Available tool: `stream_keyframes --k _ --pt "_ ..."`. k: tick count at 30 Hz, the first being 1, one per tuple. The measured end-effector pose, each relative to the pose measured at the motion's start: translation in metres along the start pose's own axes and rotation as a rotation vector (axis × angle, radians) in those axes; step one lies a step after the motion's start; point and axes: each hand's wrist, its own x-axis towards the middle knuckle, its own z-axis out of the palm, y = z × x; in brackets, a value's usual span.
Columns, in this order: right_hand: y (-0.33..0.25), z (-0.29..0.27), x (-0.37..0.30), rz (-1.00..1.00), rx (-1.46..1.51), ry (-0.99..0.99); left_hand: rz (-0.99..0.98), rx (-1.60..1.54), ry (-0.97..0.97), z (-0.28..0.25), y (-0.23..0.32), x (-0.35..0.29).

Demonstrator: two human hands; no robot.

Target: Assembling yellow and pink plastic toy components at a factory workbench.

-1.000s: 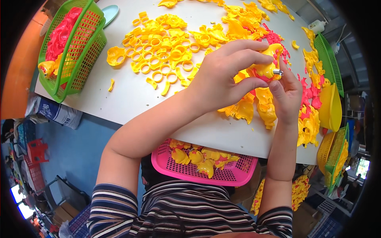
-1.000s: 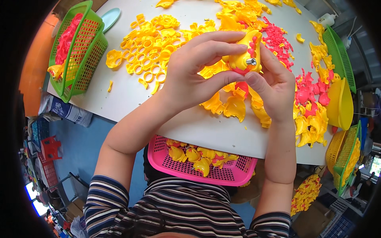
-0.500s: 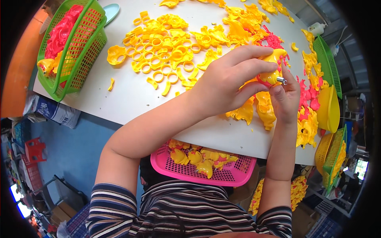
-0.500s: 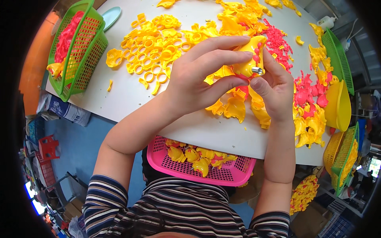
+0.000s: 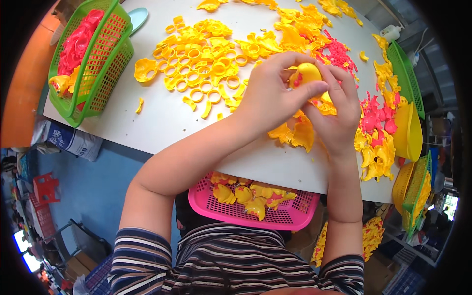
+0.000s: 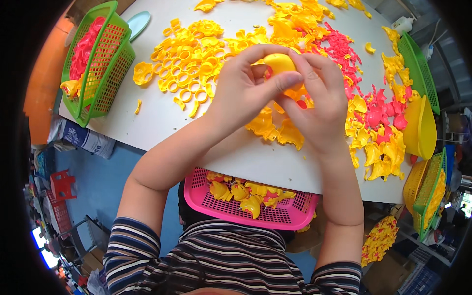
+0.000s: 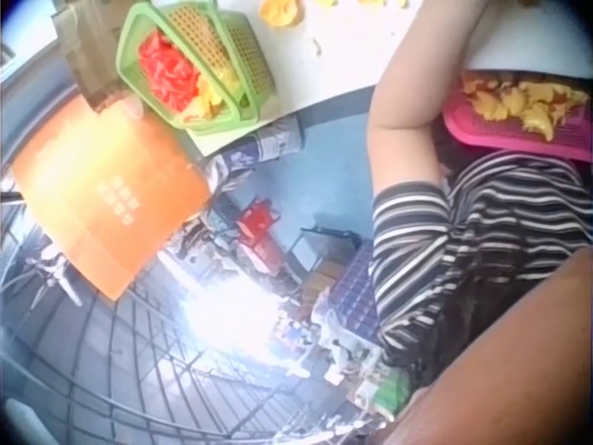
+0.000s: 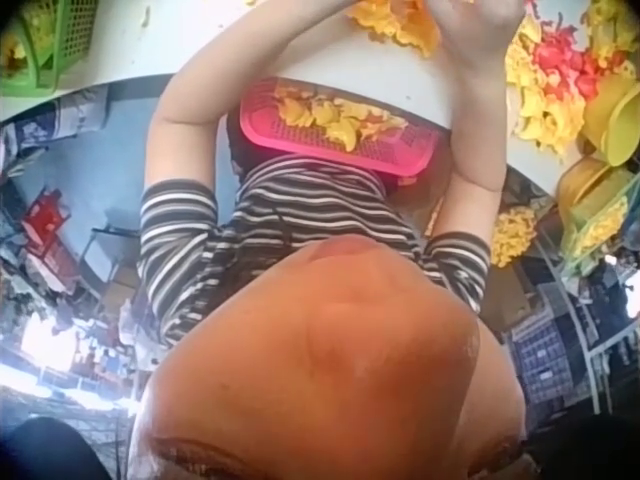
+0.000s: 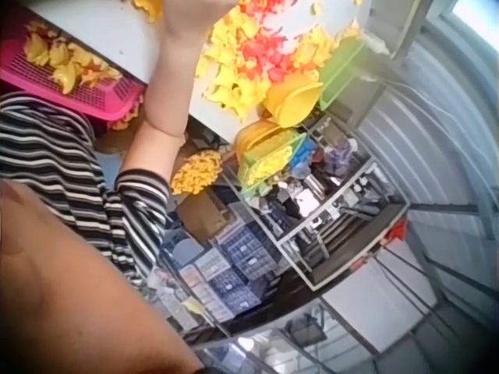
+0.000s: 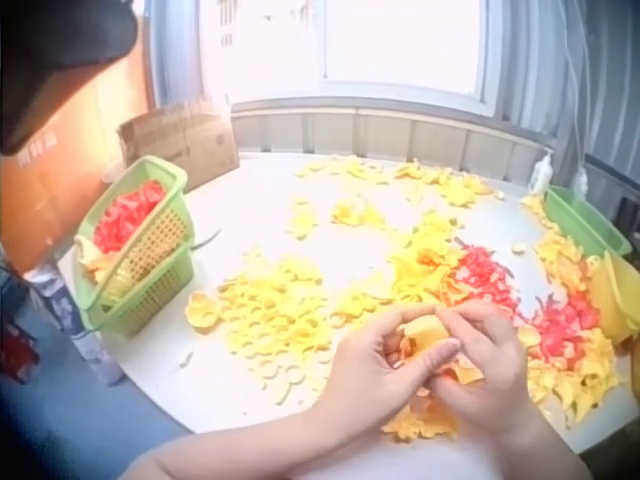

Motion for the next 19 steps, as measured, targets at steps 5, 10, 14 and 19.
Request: stream_keyframes --k 5,10,14,19 --pt "0.006 -0.014 -0.001 0.450 0.835 0.020 0.007 -0.505 -0.070 -0.005 0.002 0.006" --pt "0.007 -0.027 -0.005 0.509 0.858 -0.100 0.014 -0.408 -0.143 -0.006 0.003 0.005" --pt "0.001 -0.027 -0.007 0.472 0.859 -0.016 0.075 -0.465 -0.155 -0.003 -0.001 0.003" --pt "0.021 -0.021 -0.003 0.938 1.100 0.027 0.006 -0.370 -0.105 -0.004 -0.002 0.004"
